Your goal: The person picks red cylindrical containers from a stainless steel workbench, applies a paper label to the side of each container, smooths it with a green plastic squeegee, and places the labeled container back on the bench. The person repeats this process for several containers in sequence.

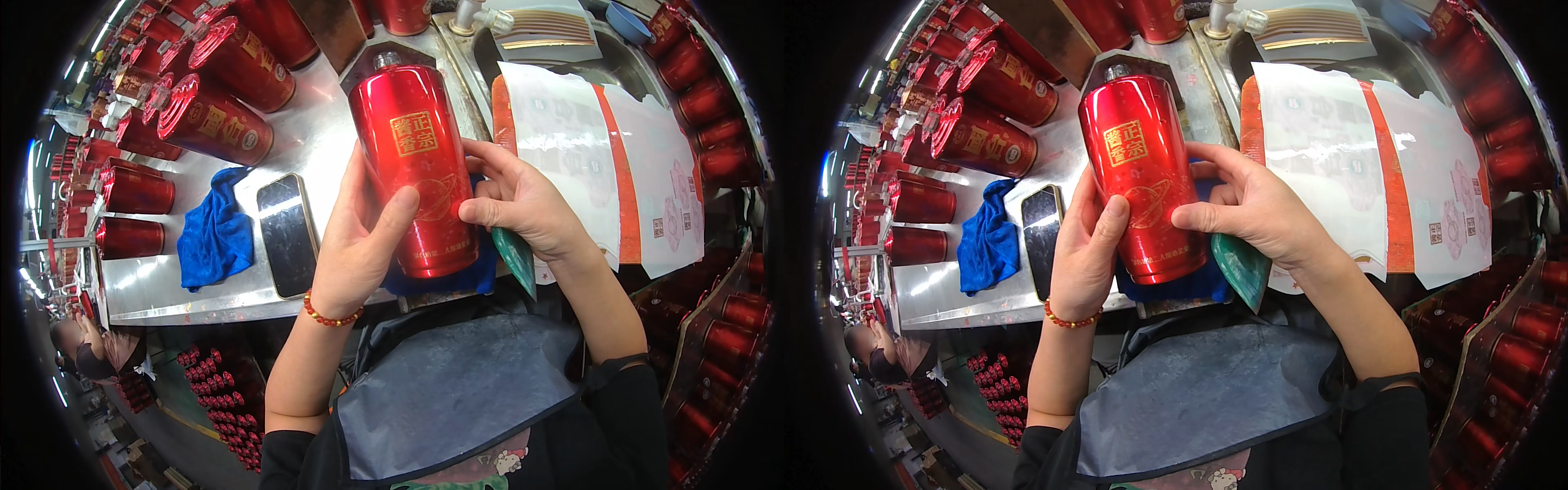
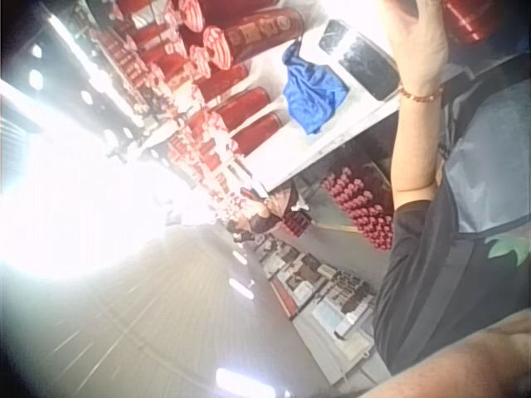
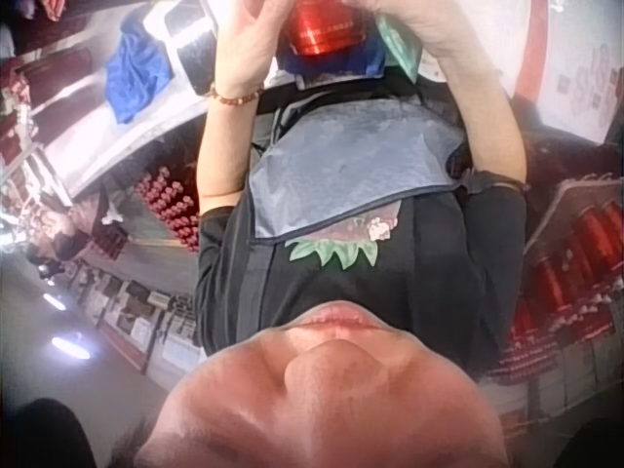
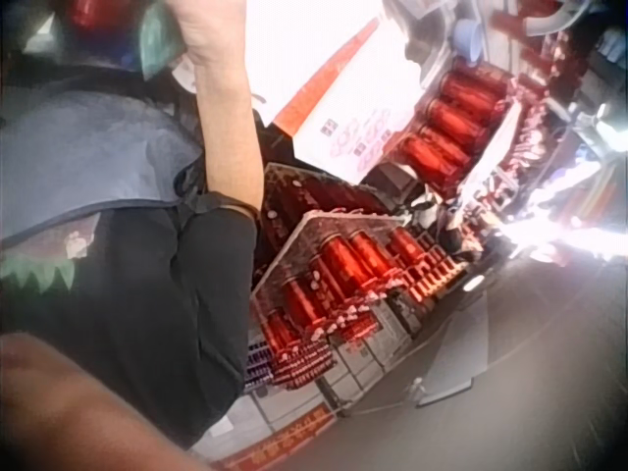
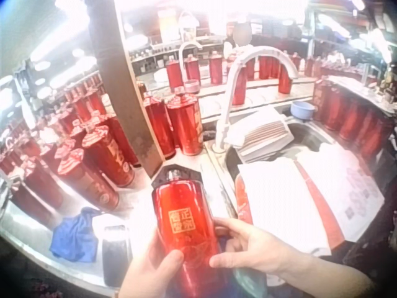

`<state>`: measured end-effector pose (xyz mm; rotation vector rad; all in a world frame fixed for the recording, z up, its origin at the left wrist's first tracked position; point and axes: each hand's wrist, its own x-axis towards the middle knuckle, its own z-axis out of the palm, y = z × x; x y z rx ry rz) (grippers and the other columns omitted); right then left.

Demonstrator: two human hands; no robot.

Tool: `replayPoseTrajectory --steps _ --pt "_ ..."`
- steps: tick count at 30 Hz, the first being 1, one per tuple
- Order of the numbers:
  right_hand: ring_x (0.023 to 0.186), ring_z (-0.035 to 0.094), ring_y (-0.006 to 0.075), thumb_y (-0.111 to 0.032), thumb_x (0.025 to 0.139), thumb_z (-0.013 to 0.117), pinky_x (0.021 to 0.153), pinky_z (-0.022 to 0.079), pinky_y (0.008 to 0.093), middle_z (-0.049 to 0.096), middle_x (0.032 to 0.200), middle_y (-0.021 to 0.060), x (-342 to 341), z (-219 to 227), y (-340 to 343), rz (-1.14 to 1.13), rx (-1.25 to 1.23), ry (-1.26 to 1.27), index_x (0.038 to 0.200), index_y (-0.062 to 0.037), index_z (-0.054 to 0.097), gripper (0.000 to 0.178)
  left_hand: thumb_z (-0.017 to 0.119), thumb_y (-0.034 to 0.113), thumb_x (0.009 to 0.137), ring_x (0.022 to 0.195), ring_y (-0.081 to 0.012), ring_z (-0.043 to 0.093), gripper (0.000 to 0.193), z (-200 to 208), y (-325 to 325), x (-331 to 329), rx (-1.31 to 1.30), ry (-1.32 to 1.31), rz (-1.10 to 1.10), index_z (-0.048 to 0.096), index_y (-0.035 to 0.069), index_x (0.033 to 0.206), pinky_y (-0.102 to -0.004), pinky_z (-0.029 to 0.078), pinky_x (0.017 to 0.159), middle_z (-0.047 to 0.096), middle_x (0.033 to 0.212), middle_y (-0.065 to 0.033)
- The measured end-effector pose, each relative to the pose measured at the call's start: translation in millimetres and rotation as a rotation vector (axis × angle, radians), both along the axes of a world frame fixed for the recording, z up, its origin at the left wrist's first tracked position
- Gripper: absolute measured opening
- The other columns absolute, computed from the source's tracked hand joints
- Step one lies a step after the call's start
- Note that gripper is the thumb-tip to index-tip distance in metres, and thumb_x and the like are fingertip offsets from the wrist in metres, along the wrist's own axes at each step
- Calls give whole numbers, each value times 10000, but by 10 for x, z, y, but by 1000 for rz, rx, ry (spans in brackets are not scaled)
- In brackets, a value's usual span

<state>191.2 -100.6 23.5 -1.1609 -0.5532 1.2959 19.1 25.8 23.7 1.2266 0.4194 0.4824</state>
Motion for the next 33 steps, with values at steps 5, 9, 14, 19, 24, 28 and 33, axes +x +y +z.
replayPoseTrajectory --steps 5,9,14,19,24,28,33 --pt "850 626 66 -205 904 801 759 533 208 608 1273 127 32 -39 -8 -12 39 -57 1480 60 443 728 656 114 990 1388 -200 456 715 6 21 -1 7 9 0 264 -10 1575 -365 347 1176 478 1487 -128" --pt "910 657 86 -358 1051 611 817 550 241 698 1075 86 476 -118 57 -184 -30 -212 1357 37 586 501 755 130 912 1430 -234 415 927 -1 34 -29 65 3 -64 159 -19 1606 -400 319 1198 404 1551 -154" --pt "993 650 104 -211 1021 634 920 524 258 703 1048 52 612 363 135 -190 61 -366 1290 -3 635 340 792 170 888 1433 -264 416 1006 -67 29 -1 94 -9 -55 123 -3 1620 -422 341 1190 387 1559 -175" --pt "1019 657 110 22 877 737 922 532 260 695 1103 59 201 806 194 151 60 -363 1236 12 635 373 805 172 878 1425 -265 427 1037 -117 37 -30 89 5 -46 107 14 1629 -418 362 1181 394 1550 -181" --pt "867 644 60 -88 885 750 758 542 231 715 970 31 182 812 317 129 6 -490 1154 1 673 294 808 157 874 1409 -259 444 1040 -75 31 -12 74 -9 -46 107 19 1629 -411 377 1174 408 1539 -170" --pt "878 655 79 -50 859 767 761 530 230 709 983 40 152 791 398 214 70 -684 1147 -14 689 300 795 132 884 1408 -249 448 1026 -55 28 -22 97 8 -45 101 16 1630 -410 379 1172 406 1544 -170" --pt "730 633 86 -103 864 760 645 499 249 699 845 30 390 822 635 -8 155 -1026 1075 -31 734 225 795 147 887 1421 -252 440 1026 -79 42 -9 112 -13 -56 98 5 1628 -416 379 1172 398 1557 -178"
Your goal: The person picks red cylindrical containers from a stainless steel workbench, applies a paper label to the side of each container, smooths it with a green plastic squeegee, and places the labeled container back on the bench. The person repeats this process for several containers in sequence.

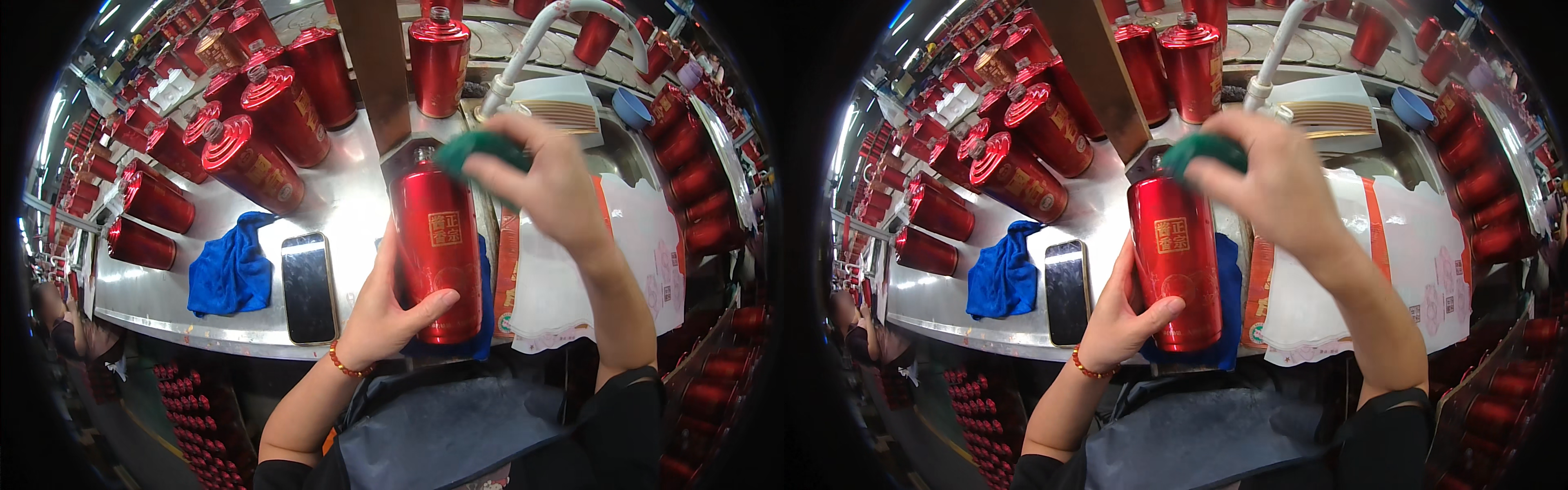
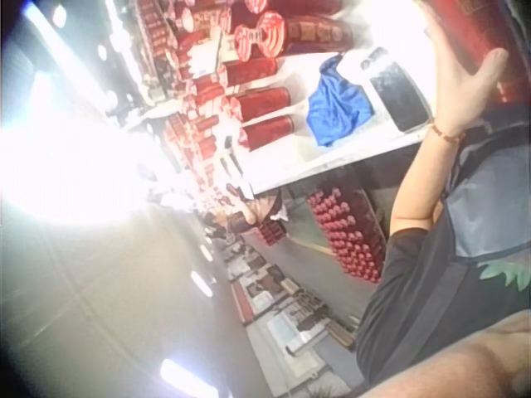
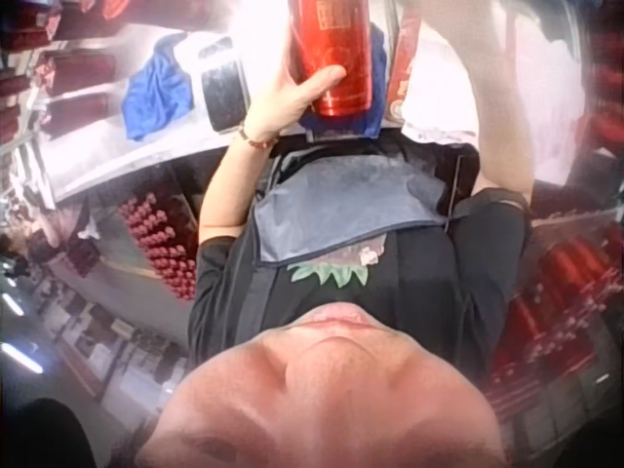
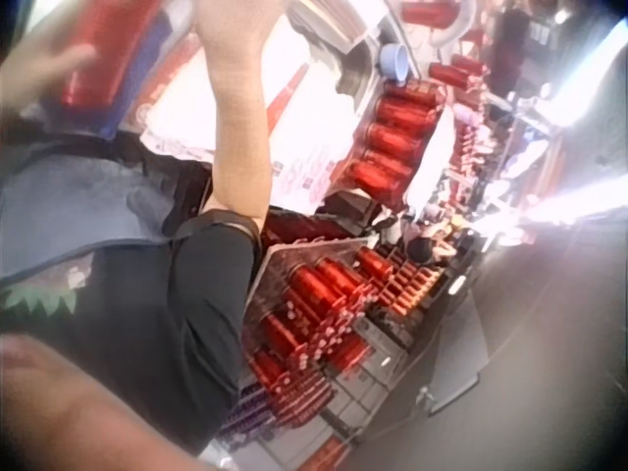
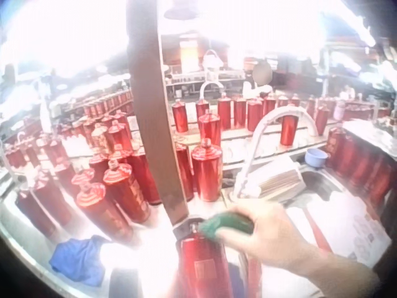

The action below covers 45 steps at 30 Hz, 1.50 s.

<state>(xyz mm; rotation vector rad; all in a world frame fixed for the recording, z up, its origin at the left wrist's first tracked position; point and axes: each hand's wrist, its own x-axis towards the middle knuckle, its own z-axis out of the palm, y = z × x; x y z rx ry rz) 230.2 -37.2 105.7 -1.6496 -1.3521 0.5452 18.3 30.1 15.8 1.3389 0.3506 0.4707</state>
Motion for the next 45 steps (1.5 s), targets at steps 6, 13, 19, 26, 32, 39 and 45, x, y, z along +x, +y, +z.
replayPoseTrajectory --steps 6,13,19,26,32,39,45 --pt "714 643 87 -111 885 773 618 502 218 717 878 21 58 -161 -112 -62 37 86 1059 -16 743 201 802 185 887 1407 -256 457 1035 6 -18 -13 38 43 17 101 -1 1624 -412 382 1169 422 1540 -175" --pt "795 663 79 -108 898 771 730 551 253 713 890 40 102 -538 -450 -250 -26 348 1079 23 722 228 777 83 889 1371 -239 486 1000 94 -56 -4 -45 65 30 104 12 1626 -401 403 1152 454 1498 -149" --pt "834 684 104 -40 892 769 743 562 244 722 954 50 -63 -684 -700 -228 -54 477 1112 32 711 239 801 117 870 1364 -234 492 1014 77 -68 -7 -52 58 54 127 5 1620 -388 409 1145 449 1501 -142" --pt "863 681 112 -22 873 780 783 563 259 724 974 52 100 -747 -763 -281 -136 353 1136 28 717 275 987 563 525 1525 -377 252 1638 -143 47 -271 545 174 -39 -73 -62 1605 -465 257 1231 170 1653 -268" --pt "841 656 103 -24 875 787 715 539 257 700 948 24 97 -600 -654 -266 29 68 1116 -7 732 247 980 358 636 1509 -441 271 1450 -150 -146 -312 717 267 62 -9 -40 1619 -479 308 1206 182 1645 -308" --pt "815 546 182 -82 644 818 725 407 322 677 867 -4 -610 -303 -1071 315 205 -368 1032 -123 804 391 942 250 680 1484 -441 332 1281 -140 -176 -235 822 184 187 117 -39 1617 -459 335 1200 269 1617 -299" --pt "794 530 190 -43 572 837 688 425 334 611 811 -23 -613 -203 -951 157 252 -687 1049 -84 794 481 922 207 695 1381 -472 439 1198 9 -288 -208 882 200 266 184 -51 1603 -481 392 1135 355 1557 -322"
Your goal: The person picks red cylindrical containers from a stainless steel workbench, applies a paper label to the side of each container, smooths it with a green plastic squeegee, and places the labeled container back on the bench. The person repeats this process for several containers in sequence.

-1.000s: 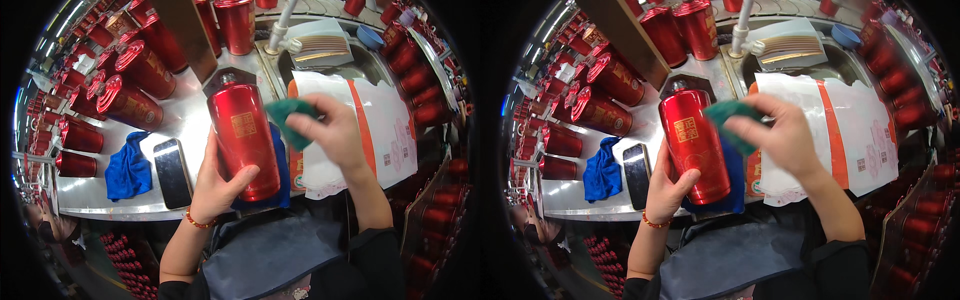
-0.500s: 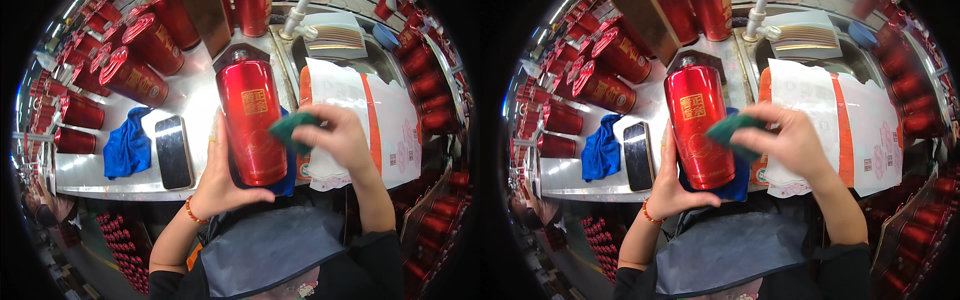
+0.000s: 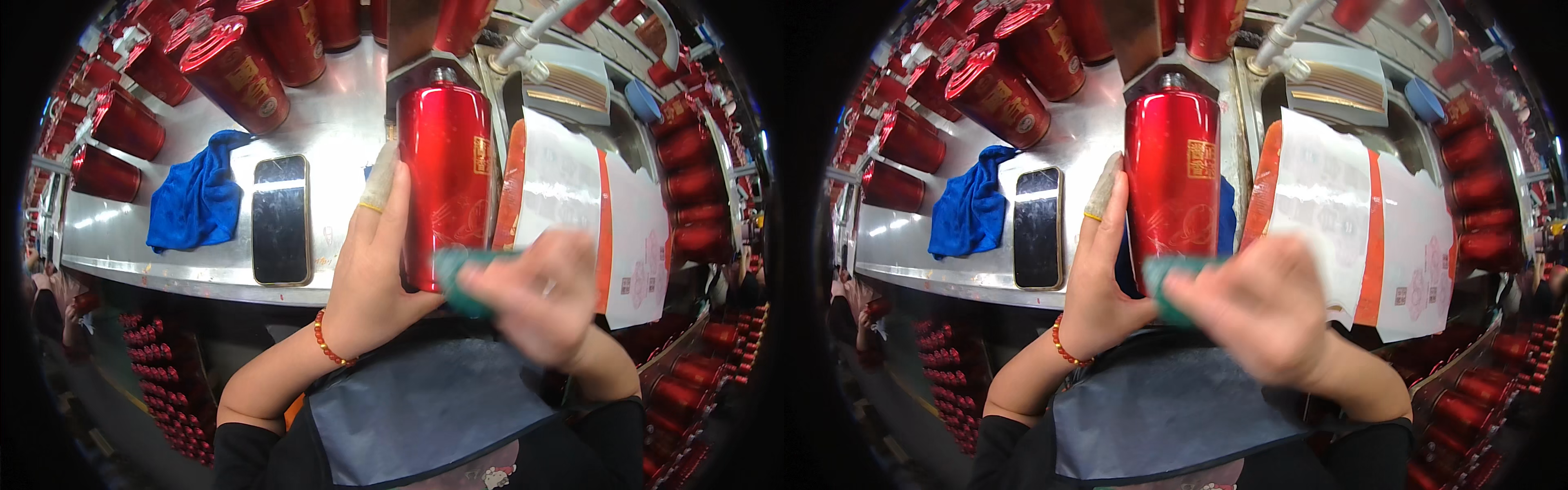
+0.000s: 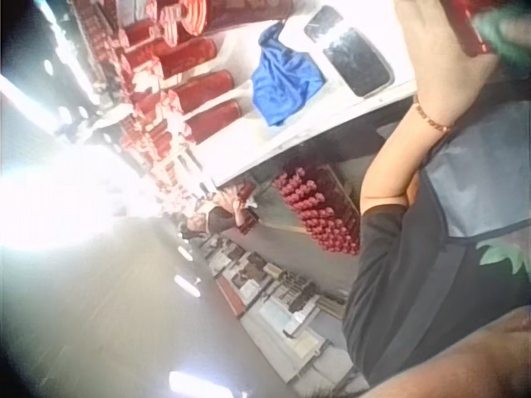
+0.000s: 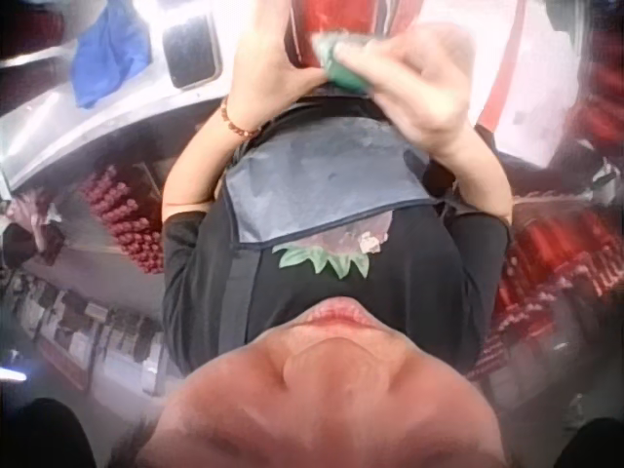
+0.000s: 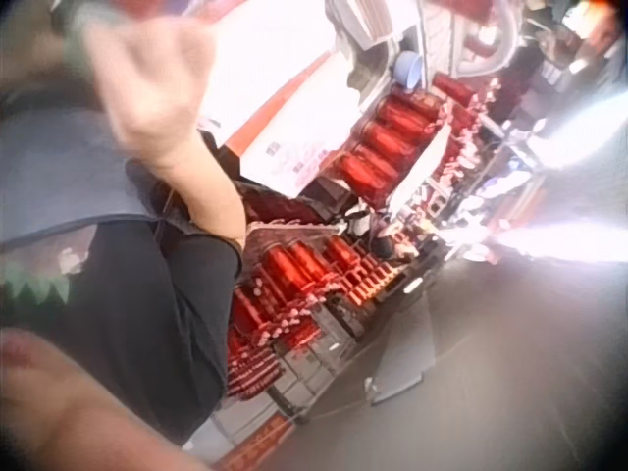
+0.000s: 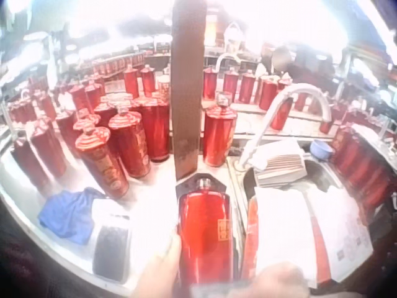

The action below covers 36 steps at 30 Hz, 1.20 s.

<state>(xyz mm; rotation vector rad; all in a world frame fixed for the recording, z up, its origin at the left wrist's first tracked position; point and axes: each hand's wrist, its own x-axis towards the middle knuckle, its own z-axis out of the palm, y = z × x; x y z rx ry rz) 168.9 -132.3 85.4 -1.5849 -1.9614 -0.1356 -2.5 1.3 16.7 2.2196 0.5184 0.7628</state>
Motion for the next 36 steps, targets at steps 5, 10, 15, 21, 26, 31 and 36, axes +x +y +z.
replayPoseTrajectory --steps 5,10,15,21,26,31,36 --pt "757 526 187 -71 668 769 658 381 336 582 806 -32 52 237 155 -109 -26 -100 1068 -66 790 400 905 211 706 1344 -484 455 1165 -43 -8 21 23 -74 15 205 -38 1604 -487 402 1117 358 1566 -305" --pt "749 549 202 -104 681 741 669 382 349 548 789 -12 -79 179 184 227 -129 -26 1069 -60 771 392 922 217 677 1387 -483 419 1173 -145 -17 -22 -25 -93 39 244 -18 1604 -488 383 1147 346 1572 -292" --pt "804 543 202 -95 658 778 726 430 371 521 784 4 -152 142 145 166 -103 -141 1022 -88 764 364 920 204 671 1397 -476 413 1174 -116 3 15 -16 -83 12 241 -20 1603 -488 377 1154 343 1581 -282" --pt "761 521 176 -60 733 812 670 425 326 633 817 23 403 110 465 -217 21 18 1000 -104 800 271 905 206 686 1363 -465 441 1164 -126 21 -17 -10 -81 13 227 -30 1603 -475 385 1139 356 1576 -286" --pt "726 557 168 -63 753 783 695 465 310 658 848 -1 35 39 122 182 -211 312 1023 -106 792 273 904 199 708 1442 -460 378 1184 -199 23 -75 -88 -49 -12 177 -30 1614 -462 357 1175 305 1606 -289" --pt "709 545 174 5 784 791 629 436 320 582 734 26 632 -99 399 -441 58 191 1026 -85 790 258 899 212 728 1487 -451 328 1191 -197 93 -69 -95 -50 -71 145 -44 1614 -457 340 1193 263 1627 -299" --pt "717 558 218 -49 740 807 634 448 348 609 783 25 216 -10 383 136 -161 313 992 -109 773 261 904 224 725 1487 -453 329 1196 -239 93 -79 -125 -12 -82 148 -53 1609 -461 351 1188 275 1621 -301"
